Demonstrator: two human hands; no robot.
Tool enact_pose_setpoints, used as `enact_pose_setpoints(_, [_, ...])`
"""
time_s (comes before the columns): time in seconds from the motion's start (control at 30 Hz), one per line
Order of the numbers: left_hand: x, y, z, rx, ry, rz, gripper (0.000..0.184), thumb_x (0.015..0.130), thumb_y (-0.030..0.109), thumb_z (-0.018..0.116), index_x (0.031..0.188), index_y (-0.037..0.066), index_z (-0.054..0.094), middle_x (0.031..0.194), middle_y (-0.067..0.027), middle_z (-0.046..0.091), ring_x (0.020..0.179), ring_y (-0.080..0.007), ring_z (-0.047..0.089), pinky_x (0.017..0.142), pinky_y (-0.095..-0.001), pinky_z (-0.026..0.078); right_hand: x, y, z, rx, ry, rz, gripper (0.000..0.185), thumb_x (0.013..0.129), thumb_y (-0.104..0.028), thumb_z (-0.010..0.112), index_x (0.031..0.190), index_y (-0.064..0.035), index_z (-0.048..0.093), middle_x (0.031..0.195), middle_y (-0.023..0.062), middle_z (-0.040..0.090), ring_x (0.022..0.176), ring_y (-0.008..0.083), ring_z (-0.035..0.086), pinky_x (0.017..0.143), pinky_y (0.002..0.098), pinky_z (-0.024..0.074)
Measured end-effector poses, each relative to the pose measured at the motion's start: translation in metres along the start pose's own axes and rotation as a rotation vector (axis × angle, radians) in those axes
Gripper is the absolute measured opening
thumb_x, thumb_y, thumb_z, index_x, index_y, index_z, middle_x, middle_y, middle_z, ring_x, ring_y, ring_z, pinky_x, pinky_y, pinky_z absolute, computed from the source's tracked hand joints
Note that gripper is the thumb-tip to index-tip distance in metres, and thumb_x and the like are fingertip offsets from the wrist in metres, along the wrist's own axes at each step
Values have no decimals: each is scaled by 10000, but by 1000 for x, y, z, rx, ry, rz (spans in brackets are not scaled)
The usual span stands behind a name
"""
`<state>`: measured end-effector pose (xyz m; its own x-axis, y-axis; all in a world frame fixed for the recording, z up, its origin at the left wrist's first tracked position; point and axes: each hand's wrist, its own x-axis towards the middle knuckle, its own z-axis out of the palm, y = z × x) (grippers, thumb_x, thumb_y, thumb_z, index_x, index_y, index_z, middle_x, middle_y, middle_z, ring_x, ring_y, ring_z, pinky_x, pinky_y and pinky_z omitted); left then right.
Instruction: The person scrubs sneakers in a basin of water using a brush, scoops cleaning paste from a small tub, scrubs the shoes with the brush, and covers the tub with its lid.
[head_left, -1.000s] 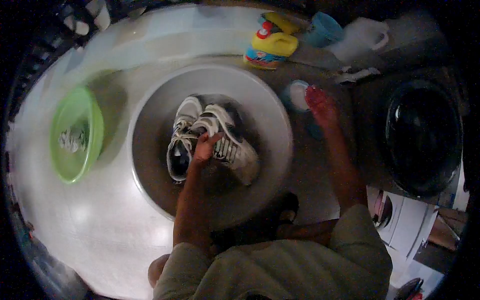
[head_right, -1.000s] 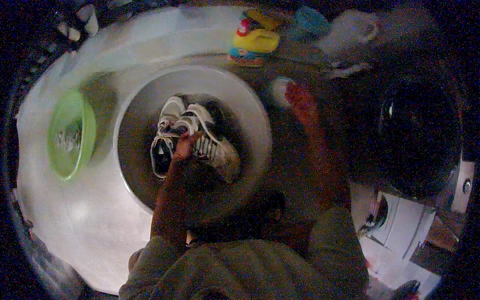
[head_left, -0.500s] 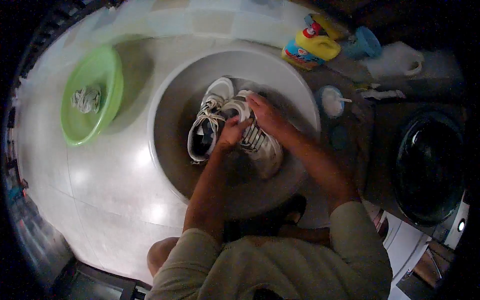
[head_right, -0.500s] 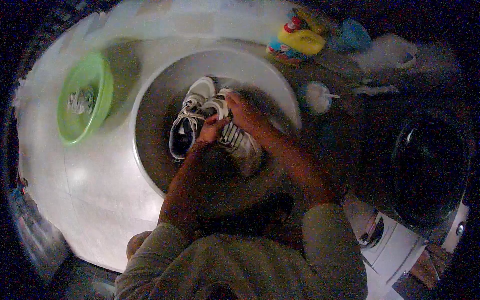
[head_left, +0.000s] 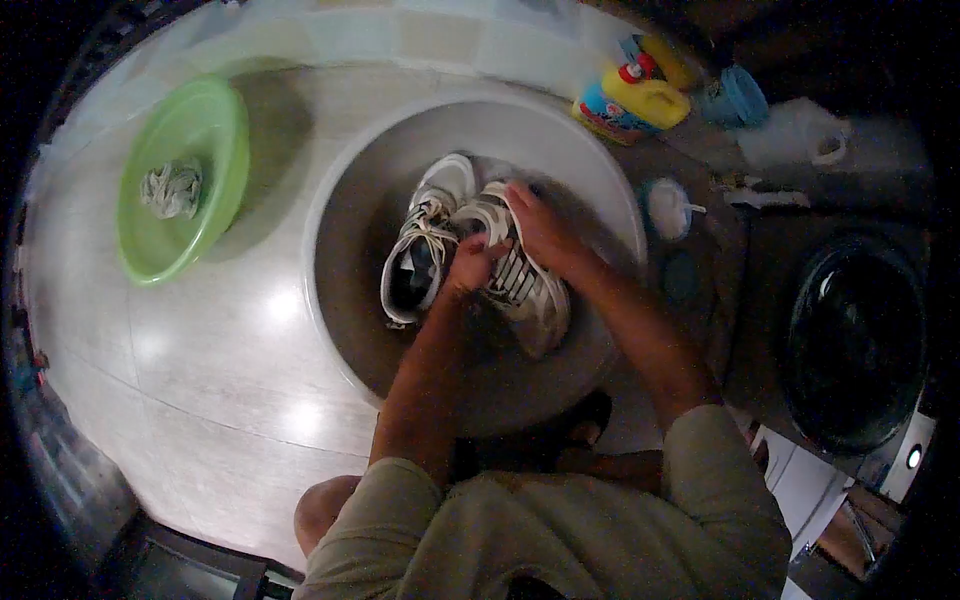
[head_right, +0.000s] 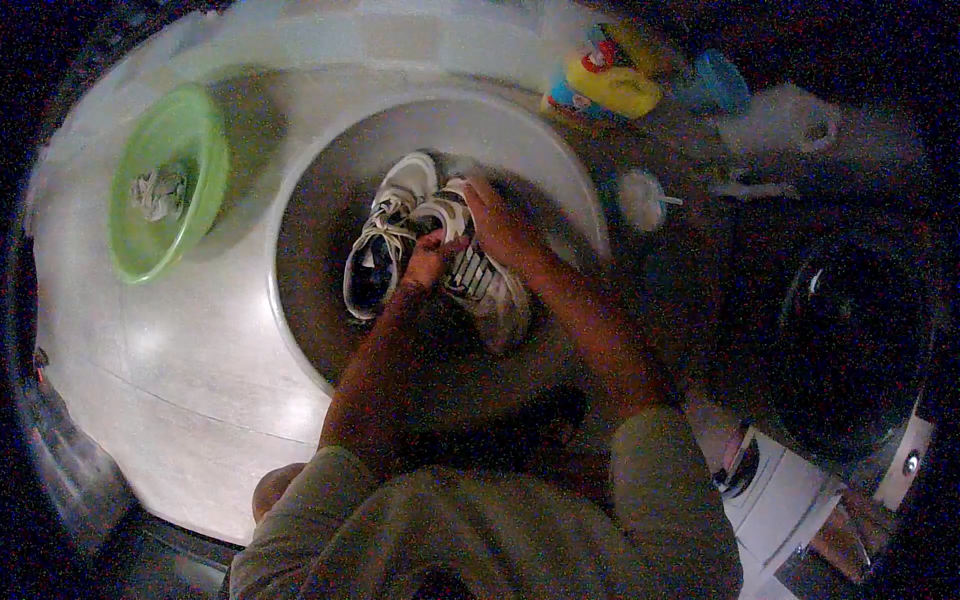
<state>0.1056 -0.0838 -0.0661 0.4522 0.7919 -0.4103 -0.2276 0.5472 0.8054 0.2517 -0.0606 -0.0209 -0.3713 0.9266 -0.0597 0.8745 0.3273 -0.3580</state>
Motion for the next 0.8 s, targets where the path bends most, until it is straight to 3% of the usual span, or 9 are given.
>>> enact_pose_setpoints(0.17, [-8,10,9,-52,37,36,123,739,117,577,846,57,586,784,34,561,687,-66,488,637,-204,382,-43,-9,-9,-93,-5,-127,379,758,-9,339,1133,39,372,1155,182,388,1081,315,373,912,342,316])
enact_pose_setpoints(0.27, [-2,-1,6,-83,17,54,124,739,122,580,843,55,585,774,37,558,673,-62,478,627,-204,374,-10,-1,4,-29,18,-94,523,634,89,418,1149,13,369,1233,187,302,1116,317,337,927,336,287])
enact_pose_setpoints(0.37, [-1,-5,5,-142,-1,57,123,737,129,581,835,55,587,752,40,555,662,-58,472,611,-208,370,25,-9,-8,604,-175,233,570,597,129,418,1149,-9,378,1214,173,340,1098,308,364,913,332,304])
enact_pose_setpoints(0.43, [3,-9,5,-161,23,63,111,737,122,575,824,55,588,763,33,560,667,-58,475,603,-212,370,20,-10,-8,114,-64,-27,540,613,120,418,1134,-20,399,1185,162,384,1075,305,392,891,336,330])
enact_pose_setpoints(0.47, [4,-9,3,-163,16,69,111,737,122,575,824,55,588,763,33,560,667,-58,475,603,-212,370,9,-12,-10,106,-60,-27,540,613,120,418,1134,-20,399,1185,162,384,1075,305,392,891,336,330])
enact_pose_setpoints(0.57, [-2,-5,6,0,33,19,128,738,112,569,842,39,588,801,16,568,693,-72,489,625,-222,382,-38,-8,-19,59,43,57,499,642,95,407,1130,-15,408,1175,165,396,1069,300,401,896,333,329])
enact_pose_setpoints(0.67, [-7,6,11,-151,37,35,162,746,111,558,884,29,582,847,-3,572,727,-90,507,659,-233,392,-64,-10,-81,130,89,182,541,634,125,366,1150,-32,407,1149,160,428,1075,287,403,912,319,312])
enact_pose_setpoints(0.73, [-10,12,10,-528,-60,-31,194,754,109,547,924,19,569,869,-10,570,754,-105,517,685,-242,398,-78,30,-105,31,311,118,501,665,100,384,1147,-38,412,1138,156,444,1068,272,418,907,316,317])
enact_pose_setpoints(0.8, [-8,7,10,-364,-38,-9,201,756,109,543,934,17,563,877,-13,569,765,-108,517,689,-243,399,-97,70,-115,89,419,344,437,703,42,437,1133,-38,426,1139,157,445,1051,266,437,905,322,319])
